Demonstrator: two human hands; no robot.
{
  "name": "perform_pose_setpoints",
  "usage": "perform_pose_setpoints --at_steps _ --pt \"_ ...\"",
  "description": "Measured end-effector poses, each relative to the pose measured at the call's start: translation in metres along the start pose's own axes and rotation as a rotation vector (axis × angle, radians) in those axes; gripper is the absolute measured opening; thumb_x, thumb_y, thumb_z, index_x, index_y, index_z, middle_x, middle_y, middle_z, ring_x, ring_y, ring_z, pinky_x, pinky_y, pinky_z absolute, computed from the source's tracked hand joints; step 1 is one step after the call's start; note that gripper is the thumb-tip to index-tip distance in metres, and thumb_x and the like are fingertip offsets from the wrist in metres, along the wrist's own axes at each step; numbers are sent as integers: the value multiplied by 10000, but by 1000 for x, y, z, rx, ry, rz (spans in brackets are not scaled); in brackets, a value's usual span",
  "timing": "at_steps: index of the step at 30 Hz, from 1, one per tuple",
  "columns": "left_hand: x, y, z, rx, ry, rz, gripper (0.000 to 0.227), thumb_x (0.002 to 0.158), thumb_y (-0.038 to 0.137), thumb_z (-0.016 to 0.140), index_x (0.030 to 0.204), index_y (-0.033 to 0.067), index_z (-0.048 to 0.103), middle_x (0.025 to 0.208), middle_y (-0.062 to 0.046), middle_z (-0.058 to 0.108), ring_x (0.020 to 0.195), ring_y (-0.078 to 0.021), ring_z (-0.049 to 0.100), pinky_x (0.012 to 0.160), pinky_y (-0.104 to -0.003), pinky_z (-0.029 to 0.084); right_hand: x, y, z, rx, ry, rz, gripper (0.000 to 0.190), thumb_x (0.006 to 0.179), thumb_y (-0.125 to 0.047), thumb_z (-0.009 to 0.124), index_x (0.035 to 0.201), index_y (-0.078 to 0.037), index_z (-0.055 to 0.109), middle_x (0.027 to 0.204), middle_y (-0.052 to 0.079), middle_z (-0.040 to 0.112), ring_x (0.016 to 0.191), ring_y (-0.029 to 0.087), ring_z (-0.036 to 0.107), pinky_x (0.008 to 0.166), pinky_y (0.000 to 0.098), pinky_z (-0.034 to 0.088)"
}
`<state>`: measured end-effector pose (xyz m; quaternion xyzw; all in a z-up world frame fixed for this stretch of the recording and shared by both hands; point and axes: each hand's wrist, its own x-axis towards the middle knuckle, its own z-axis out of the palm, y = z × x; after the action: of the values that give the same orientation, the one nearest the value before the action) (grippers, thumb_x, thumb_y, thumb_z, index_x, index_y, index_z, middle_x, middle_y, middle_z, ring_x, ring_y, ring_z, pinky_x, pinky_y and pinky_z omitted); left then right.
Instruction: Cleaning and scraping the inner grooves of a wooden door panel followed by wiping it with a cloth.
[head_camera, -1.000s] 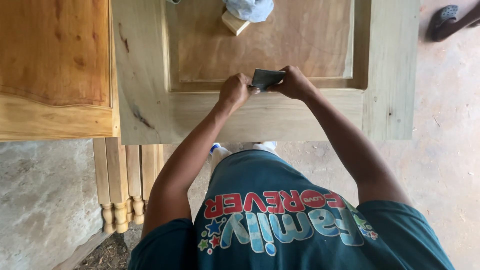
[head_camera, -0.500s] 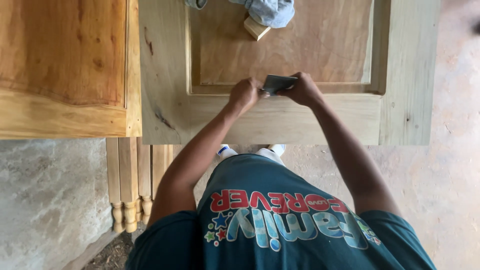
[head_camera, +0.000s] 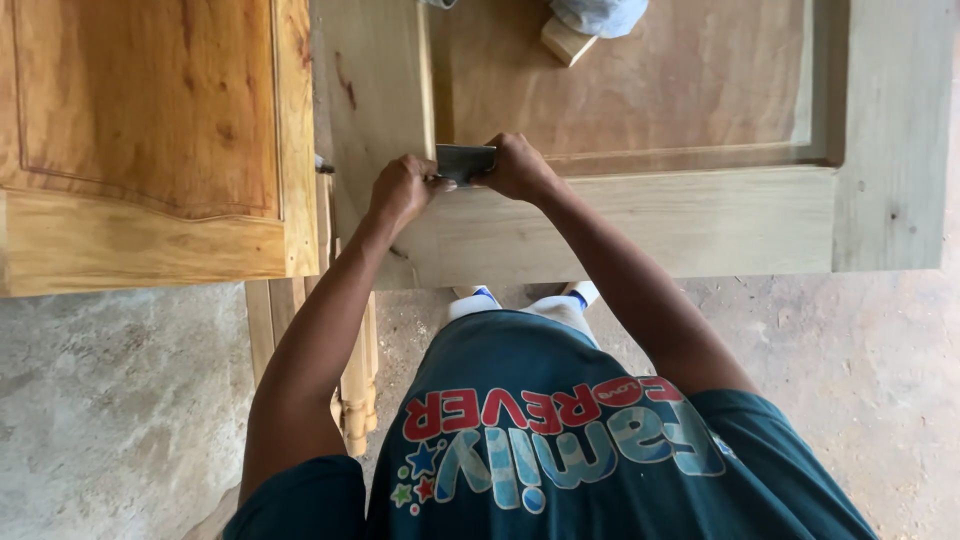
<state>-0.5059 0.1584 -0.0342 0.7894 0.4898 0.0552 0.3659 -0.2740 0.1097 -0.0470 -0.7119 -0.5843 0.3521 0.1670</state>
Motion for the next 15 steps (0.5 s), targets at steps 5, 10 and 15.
perform_pose_setpoints --at_steps 5,10,15 --pt "-18 7 -14 -77 1 3 198 874 268 807 986 105 803 965 -151 779 985 -417 731 836 -536 581 5 -13 3 -17 -36 29 315 700 -320 902 937 -137 803 861 152 751 875 364 741 718 489 582" --pt "-17 6 -9 -69 23 18 191 869 255 798 994 111 802 971 -176 772 992 -450 714 846 -562 572 -4 -21 -10 -40 -71 21 289 739 -320 869 944 -127 800 866 154 752 882 370 743 755 494 592" --pt "-11 9 11 -85 93 16 185 883 229 801 1021 106 806 978 -184 774 985 -454 718 829 -568 575 1 1 -19 -47 -117 -44 264 745 -297 856 930 -119 796 877 190 750 906 411 732 752 532 579"
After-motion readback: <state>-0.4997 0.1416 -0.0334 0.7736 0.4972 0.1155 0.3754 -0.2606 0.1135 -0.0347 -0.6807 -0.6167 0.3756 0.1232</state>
